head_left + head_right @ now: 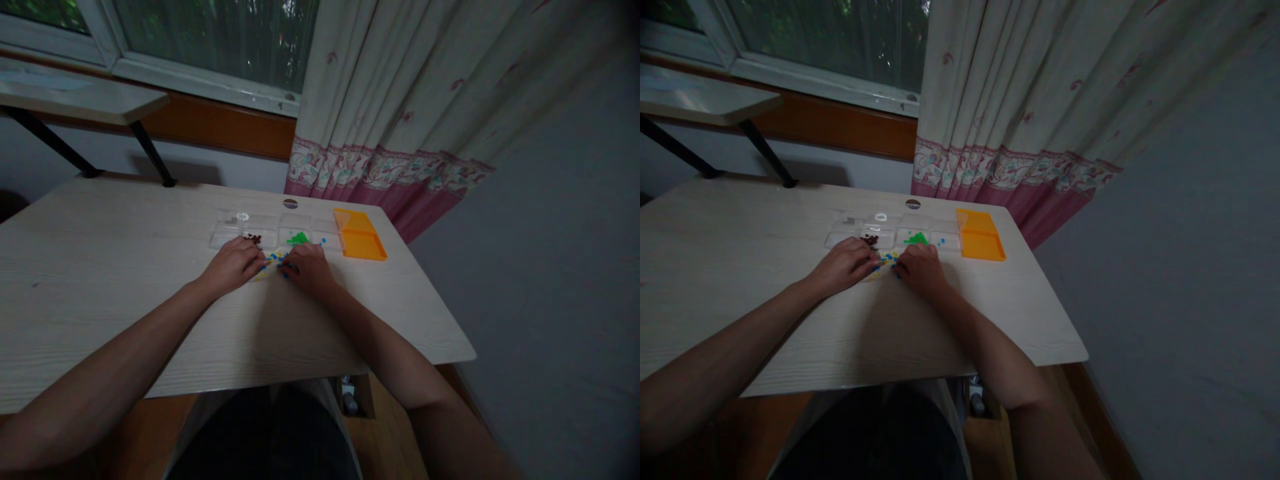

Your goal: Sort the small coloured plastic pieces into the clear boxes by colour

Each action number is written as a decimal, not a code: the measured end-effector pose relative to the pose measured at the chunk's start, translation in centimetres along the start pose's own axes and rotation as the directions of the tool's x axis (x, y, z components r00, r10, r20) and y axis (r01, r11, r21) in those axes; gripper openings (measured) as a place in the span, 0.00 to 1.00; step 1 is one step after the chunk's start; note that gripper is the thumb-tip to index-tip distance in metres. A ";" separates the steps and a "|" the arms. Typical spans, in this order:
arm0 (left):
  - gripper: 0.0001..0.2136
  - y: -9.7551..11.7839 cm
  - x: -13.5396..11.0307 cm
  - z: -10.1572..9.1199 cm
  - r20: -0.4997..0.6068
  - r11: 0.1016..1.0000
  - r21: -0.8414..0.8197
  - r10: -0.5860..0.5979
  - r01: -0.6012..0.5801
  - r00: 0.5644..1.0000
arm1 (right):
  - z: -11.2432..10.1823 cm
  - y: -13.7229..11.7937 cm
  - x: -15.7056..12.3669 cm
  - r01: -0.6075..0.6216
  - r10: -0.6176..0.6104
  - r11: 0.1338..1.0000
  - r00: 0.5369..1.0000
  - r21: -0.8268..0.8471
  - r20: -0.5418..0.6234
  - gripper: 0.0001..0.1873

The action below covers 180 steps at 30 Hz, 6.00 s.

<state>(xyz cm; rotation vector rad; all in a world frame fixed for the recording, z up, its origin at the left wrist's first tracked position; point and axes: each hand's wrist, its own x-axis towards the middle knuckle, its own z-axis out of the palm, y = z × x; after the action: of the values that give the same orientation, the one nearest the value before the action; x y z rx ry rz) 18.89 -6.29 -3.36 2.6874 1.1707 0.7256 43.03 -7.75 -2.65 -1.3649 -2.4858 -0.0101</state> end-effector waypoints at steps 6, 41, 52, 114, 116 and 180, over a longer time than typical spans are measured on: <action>0.20 -0.3 -0.3 -0.1 0.043 0.999 0.020 0.040 -0.040 0.998 | 0.0 0.0 0.1 0.033 -0.033 0.999 0.999 0.014 0.014 0.08; 0.22 -1.2 -0.4 -0.4 0.086 0.999 0.016 0.048 -0.049 0.995 | -1.6 6.6 0.1 -0.013 0.031 0.988 0.992 0.151 -0.120 0.11; 0.17 -0.6 -0.3 -0.6 0.086 0.999 0.004 0.054 -0.054 0.995 | -1.4 3.1 -0.3 0.230 -0.251 0.957 0.962 0.179 0.105 0.10; 0.10 -1.1 0.0 0.0 -0.008 1.000 -0.012 0.015 -0.015 1.000 | -0.3 3.4 0.2 0.103 -0.103 0.993 0.995 0.065 0.010 0.06; 0.10 -1.2 0.0 0.1 -0.009 1.000 -0.012 0.018 -0.018 1.000 | 0.1 3.6 0.2 0.086 -0.083 0.992 0.996 0.088 -0.030 0.05; 0.10 -1.3 -0.1 0.2 -0.026 1.000 0.002 -0.007 0.007 1.000 | 0.1 7.7 0.2 -0.414 0.432 0.900 0.813 0.132 -0.390 0.12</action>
<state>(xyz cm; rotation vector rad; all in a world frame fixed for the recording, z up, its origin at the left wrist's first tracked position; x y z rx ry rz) 18.04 -5.41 -3.93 2.6815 1.1873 0.7615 49.28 -3.35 -3.80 -1.6718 -1.7910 -0.1343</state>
